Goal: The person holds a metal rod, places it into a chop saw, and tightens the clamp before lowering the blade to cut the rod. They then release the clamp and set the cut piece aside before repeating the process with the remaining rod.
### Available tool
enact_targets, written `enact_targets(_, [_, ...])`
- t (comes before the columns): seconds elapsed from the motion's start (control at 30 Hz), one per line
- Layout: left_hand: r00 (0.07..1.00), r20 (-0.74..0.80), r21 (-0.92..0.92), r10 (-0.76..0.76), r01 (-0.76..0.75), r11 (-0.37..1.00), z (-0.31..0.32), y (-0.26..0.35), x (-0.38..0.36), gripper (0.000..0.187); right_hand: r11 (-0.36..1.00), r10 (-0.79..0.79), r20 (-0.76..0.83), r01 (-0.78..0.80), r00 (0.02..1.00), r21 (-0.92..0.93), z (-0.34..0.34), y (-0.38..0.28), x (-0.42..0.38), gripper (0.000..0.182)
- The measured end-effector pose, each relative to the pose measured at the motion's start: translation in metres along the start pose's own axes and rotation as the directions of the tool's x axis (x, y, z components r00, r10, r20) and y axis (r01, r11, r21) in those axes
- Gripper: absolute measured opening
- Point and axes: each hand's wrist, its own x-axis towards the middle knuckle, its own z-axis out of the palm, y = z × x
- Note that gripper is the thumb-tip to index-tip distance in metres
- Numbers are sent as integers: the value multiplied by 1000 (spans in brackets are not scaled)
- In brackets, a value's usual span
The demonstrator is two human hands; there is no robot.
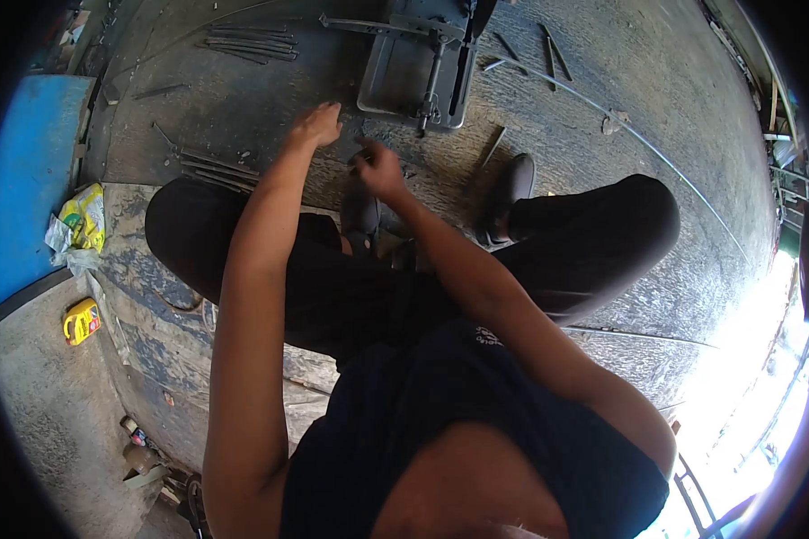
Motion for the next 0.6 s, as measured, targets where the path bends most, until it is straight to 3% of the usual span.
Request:
enact_targets(0.07, [996,-80,22,27,-26,999,8,-17,13,53,989,148,-244,-139,958,51,-20,1,13,37])
enact_targets(0.1, [996,-83,12,25,-24,1000,2,-19,15,53,989,108,-358,-137,928,-57,-26,4,21,36])
enact_targets(0.13, [998,-61,-23,-9,8,1000,-12,-21,15,56,988,106,-353,-137,930,-64,-30,0,29,36])
enact_targets(0.2, [998,-42,-64,-46,43,997,-31,-25,18,59,952,-34,-465,-113,885,-285,-36,-11,50,33])
enact_targets(0.37, [985,-162,-45,-56,49,998,-66,-31,42,60,945,-80,-473,-83,877,-315,-28,-48,130,32])
enact_targets(0.4, [985,-163,-51,-54,46,998,-66,-33,50,60,920,-45,-495,-157,868,-358,-26,-49,152,31])
enact_targets(0.47, [949,-316,9,-15,19,1000,-67,-41,66,56,885,-14,-518,-231,855,-404,-19,-52,193,30])
enact_targets(0.53, [943,-333,-15,-27,24,1000,-67,-46,80,53,772,107,-495,-386,862,-505,-15,-56,231,28])
enact_targets(0.6, [936,-347,-49,-48,33,998,-58,-49,91,50,708,145,-425,-394,894,-586,-14,-50,264,31])
